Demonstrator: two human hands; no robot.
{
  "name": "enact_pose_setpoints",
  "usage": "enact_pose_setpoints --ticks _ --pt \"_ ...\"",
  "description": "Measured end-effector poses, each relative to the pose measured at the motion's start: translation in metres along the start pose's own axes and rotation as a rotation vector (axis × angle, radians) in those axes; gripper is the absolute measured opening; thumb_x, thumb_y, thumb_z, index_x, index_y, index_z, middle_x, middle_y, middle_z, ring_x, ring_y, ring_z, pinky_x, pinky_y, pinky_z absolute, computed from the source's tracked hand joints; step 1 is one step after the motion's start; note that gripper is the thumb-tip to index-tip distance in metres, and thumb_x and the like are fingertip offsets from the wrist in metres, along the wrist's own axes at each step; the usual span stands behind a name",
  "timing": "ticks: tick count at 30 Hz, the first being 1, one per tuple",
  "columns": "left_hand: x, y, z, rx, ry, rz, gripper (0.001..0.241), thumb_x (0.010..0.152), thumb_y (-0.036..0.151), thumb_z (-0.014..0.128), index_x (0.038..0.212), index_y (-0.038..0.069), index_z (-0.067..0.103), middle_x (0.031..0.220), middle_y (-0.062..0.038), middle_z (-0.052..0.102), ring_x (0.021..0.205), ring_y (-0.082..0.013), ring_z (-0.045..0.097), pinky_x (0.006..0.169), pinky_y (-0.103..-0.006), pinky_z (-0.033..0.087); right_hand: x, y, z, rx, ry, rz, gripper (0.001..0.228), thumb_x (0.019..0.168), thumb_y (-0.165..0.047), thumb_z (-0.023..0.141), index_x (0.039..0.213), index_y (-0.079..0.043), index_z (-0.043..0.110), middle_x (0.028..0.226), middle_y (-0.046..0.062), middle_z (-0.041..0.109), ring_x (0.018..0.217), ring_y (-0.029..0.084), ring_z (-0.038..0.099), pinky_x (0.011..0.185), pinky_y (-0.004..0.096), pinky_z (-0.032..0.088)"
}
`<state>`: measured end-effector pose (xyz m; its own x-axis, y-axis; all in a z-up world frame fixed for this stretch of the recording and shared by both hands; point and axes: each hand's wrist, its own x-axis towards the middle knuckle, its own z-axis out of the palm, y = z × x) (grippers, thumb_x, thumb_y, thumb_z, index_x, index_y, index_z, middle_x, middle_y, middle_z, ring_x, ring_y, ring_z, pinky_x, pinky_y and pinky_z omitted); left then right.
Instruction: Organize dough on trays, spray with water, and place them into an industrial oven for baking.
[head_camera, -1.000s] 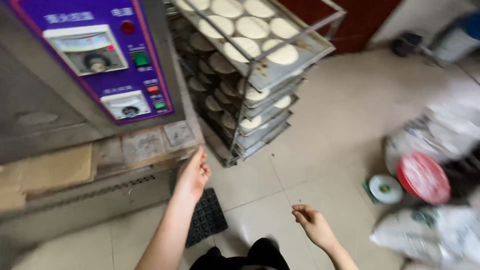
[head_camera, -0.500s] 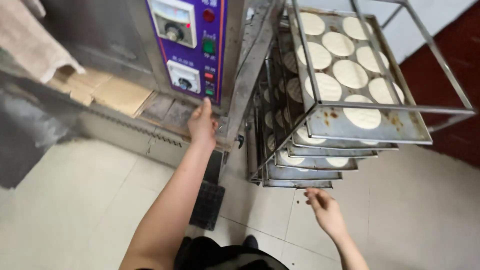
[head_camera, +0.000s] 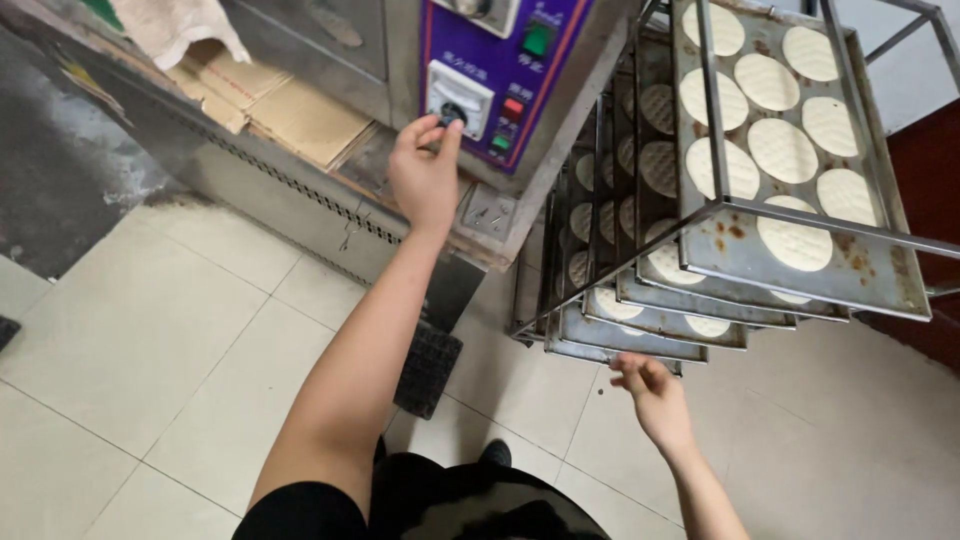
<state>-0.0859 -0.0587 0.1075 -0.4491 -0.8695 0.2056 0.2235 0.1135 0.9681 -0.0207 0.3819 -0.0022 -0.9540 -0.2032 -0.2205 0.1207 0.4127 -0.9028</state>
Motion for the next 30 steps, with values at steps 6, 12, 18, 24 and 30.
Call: enact_pose_setpoints --ticks 6,12,18,24,30 --pt "0.007 0.01 -0.007 0.029 -0.056 0.012 0.032 0.086 0.028 0.081 0.103 0.001 0.078 0.092 -0.009 0.081 0.083 -0.016 0.078 0.075 -0.0298 0.058 0.0 -0.056 0.059 0.049 -0.105 -0.117 0.03 0.102 -0.021 0.059 0.116 0.004 0.067 0.108 0.009 0.075 0.095 0.017 0.072 0.087 0.031 0.058" --pt "0.012 -0.003 -0.003 -0.089 -0.057 0.007 0.032 0.085 0.025 0.082 0.101 -0.003 0.077 0.092 -0.013 0.081 0.081 -0.0178 0.078 0.076 -0.0293 0.061 -0.014 -0.071 0.083 -0.14 -0.141 -0.07 0.028 0.101 -0.018 0.059 0.119 0.001 0.067 0.106 0.007 0.077 0.09 0.014 0.072 0.085 0.028 0.055" --pt "0.014 -0.005 0.0 -0.158 -0.059 0.011 0.032 0.085 0.022 0.082 0.1 -0.006 0.076 0.092 -0.014 0.08 0.08 -0.0176 0.078 0.076 -0.0287 0.061 -0.022 -0.08 0.088 -0.186 -0.125 -0.054 0.026 0.101 -0.017 0.059 0.119 0.0 0.068 0.107 0.006 0.077 0.089 0.014 0.071 0.086 0.028 0.054" --pt "0.011 0.004 -0.003 -0.139 -0.091 -0.049 0.031 0.086 0.022 0.081 0.101 -0.004 0.077 0.092 -0.013 0.08 0.08 -0.0157 0.076 0.072 -0.0285 0.06 -0.034 -0.111 0.107 -0.193 -0.125 -0.039 0.027 0.101 -0.017 0.058 0.12 -0.001 0.068 0.108 0.004 0.077 0.092 0.012 0.07 0.088 0.028 0.054" --pt "0.011 0.004 -0.002 -0.148 -0.069 -0.077 0.033 0.085 0.024 0.081 0.102 -0.005 0.077 0.092 -0.014 0.08 0.077 -0.0168 0.075 0.069 -0.0298 0.059 -0.036 -0.117 0.119 -0.218 -0.141 -0.04 0.027 0.102 -0.018 0.058 0.122 -0.001 0.067 0.109 0.004 0.076 0.093 0.012 0.068 0.089 0.027 0.053"
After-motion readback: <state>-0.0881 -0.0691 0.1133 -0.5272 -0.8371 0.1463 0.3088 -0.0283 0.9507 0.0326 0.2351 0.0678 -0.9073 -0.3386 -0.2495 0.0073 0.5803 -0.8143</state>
